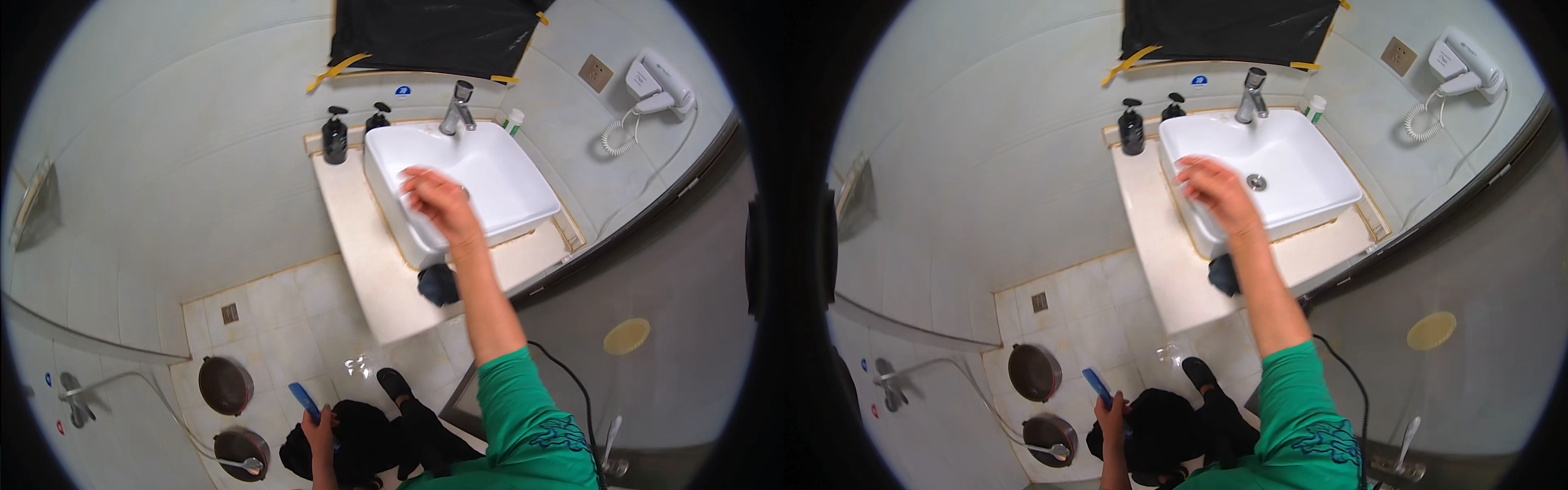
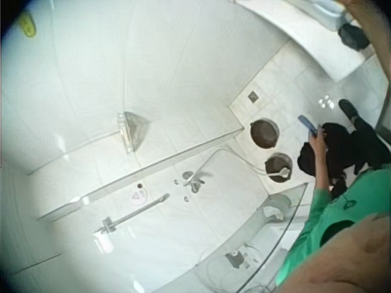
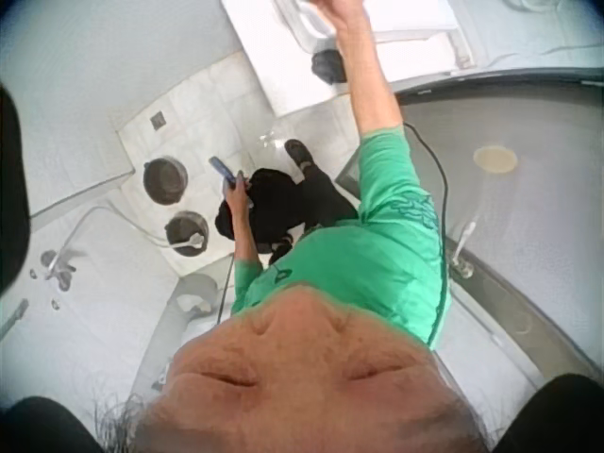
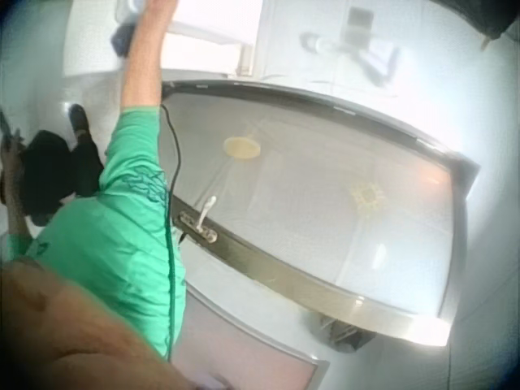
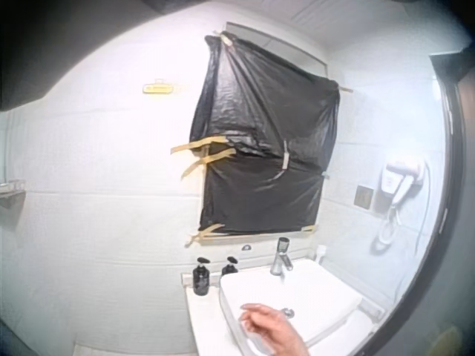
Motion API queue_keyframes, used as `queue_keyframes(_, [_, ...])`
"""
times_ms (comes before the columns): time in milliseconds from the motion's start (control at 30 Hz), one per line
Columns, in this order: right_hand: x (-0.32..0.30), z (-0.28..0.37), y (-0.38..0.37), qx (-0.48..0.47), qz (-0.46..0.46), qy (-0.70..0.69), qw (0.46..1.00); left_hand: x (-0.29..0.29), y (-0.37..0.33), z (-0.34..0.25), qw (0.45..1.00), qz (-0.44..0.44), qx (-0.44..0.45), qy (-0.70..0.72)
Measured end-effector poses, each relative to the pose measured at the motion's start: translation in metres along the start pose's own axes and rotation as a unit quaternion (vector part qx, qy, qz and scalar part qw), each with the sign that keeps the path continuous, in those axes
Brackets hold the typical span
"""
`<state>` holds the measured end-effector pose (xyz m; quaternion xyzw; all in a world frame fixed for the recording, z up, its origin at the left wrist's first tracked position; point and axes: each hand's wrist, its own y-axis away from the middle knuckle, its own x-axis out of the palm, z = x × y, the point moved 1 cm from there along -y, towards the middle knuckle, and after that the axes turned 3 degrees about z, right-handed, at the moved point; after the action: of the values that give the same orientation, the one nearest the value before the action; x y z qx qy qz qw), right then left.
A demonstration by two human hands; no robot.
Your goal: The person washes a dark garment by hand in a bathroom sink, then moves it to the floor to apply a white powder and scrub with a brush. They rinse the garment using a handheld shower and continue scrubbing and wringing it on the floor.
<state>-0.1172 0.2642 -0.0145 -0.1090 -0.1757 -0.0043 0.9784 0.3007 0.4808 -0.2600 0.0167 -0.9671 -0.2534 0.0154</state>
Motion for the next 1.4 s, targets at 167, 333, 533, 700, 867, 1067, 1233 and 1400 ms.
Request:
queue_keyframes(167, [-0.193, 0.082, -0.041, -0.077, -0.295, 0.074, 0.95, 0.142, -0.056, -0.112, 0.986, 0.044, 0.159, -0.019])
queue_keyframes(333, [-0.34, 0.111, -0.063, -0.033, -0.434, 0.313, 0.844, 0.255, -0.087, -0.165, 0.979, 0.105, 0.174, -0.027])
queue_keyframes(533, [-0.421, 0.115, -0.108, 0.025, -0.439, 0.646, 0.624, 0.291, -0.107, -0.154, 0.99, 0.024, 0.137, -0.033])
queue_keyframes(700, [-0.44, 0.099, -0.151, 0.021, -0.392, 0.749, 0.533, 0.292, -0.114, -0.147, 0.958, -0.005, 0.237, -0.161])
queue_keyframes(867, [-0.454, 0.085, -0.175, 0.124, -0.358, 0.744, 0.55, 0.293, -0.112, -0.152, 0.952, -0.03, 0.236, -0.193])
queue_keyframes(1067, [-0.463, 0.082, -0.152, -0.03, -0.387, 0.751, 0.534, 0.295, -0.107, -0.158, 0.951, -0.044, 0.233, -0.197])
queue_keyframes(1233, [-0.394, 0.12, -0.113, -0.24, -0.397, 0.744, 0.481, 0.296, -0.109, -0.16, 0.949, -0.061, 0.223, -0.214])
queue_keyframes(1400, [-0.241, 0.148, -0.038, -0.345, -0.322, 0.702, 0.534, 0.283, -0.108, -0.159, 0.963, 0.002, 0.209, -0.172])
